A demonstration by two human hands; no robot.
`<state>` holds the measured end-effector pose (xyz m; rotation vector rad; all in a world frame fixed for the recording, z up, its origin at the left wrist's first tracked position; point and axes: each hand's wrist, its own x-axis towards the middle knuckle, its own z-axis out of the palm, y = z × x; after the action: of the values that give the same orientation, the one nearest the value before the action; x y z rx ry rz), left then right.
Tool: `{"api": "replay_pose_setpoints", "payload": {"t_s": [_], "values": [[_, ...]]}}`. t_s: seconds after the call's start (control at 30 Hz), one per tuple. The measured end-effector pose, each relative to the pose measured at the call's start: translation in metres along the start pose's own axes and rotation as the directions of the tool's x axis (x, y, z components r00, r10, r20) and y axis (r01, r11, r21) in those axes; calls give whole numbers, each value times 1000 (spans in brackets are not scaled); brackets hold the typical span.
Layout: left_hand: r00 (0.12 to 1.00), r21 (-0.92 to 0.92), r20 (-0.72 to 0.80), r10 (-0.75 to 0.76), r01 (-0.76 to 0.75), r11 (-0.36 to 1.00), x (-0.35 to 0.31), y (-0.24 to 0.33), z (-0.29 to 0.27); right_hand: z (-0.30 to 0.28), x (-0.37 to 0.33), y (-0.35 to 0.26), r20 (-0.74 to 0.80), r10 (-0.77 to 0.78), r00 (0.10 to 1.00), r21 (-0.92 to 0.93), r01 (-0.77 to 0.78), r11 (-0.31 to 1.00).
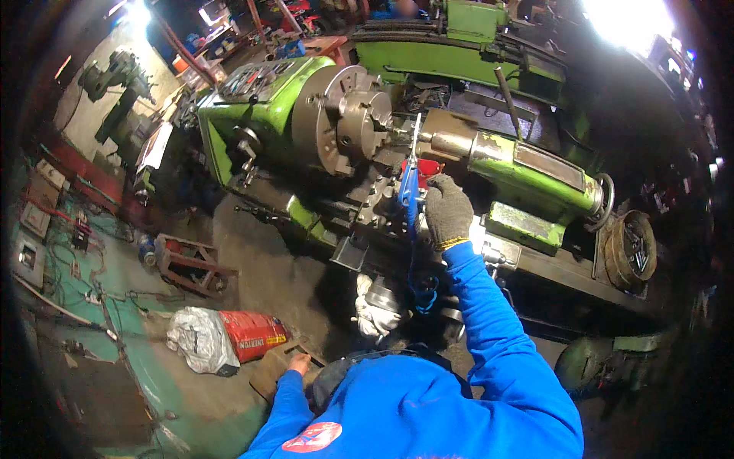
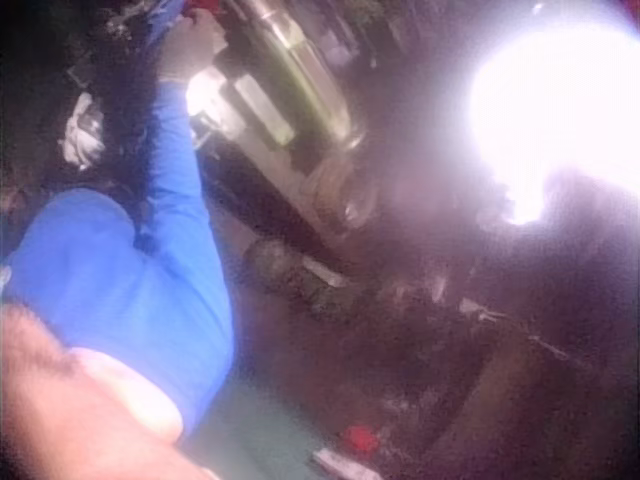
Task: The person operates a green metal lathe in a workshop, using a cutting tool to machine a cylindrical metal workpiece. They adjust the tool position and machine controls while the workpiece rotates, producing metal shavings.
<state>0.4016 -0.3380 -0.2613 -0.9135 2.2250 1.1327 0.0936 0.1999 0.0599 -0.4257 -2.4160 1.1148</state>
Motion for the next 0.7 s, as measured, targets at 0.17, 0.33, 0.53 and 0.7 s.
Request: {"api": "replay_pose_setpoints", "payload": {"t_s": [0.17,0.33,0.53,0.7], "values": [[992,443,98,-76,25,896,-32,-51,7,4,3,8,-27,-68,997,21,68,997],[978,539,209,-24,-95,837,-5,-93,6,8,6,9,-22,-44,999,47,45,998],[978,105,208,-30,8,994,71,-80,13,1,2,-4,-9,30,1000,20,-30,999],[940,306,240,244,-312,900,124,-51,5,8,-3,-9,-49,21,999,-66,-24,997]]}}
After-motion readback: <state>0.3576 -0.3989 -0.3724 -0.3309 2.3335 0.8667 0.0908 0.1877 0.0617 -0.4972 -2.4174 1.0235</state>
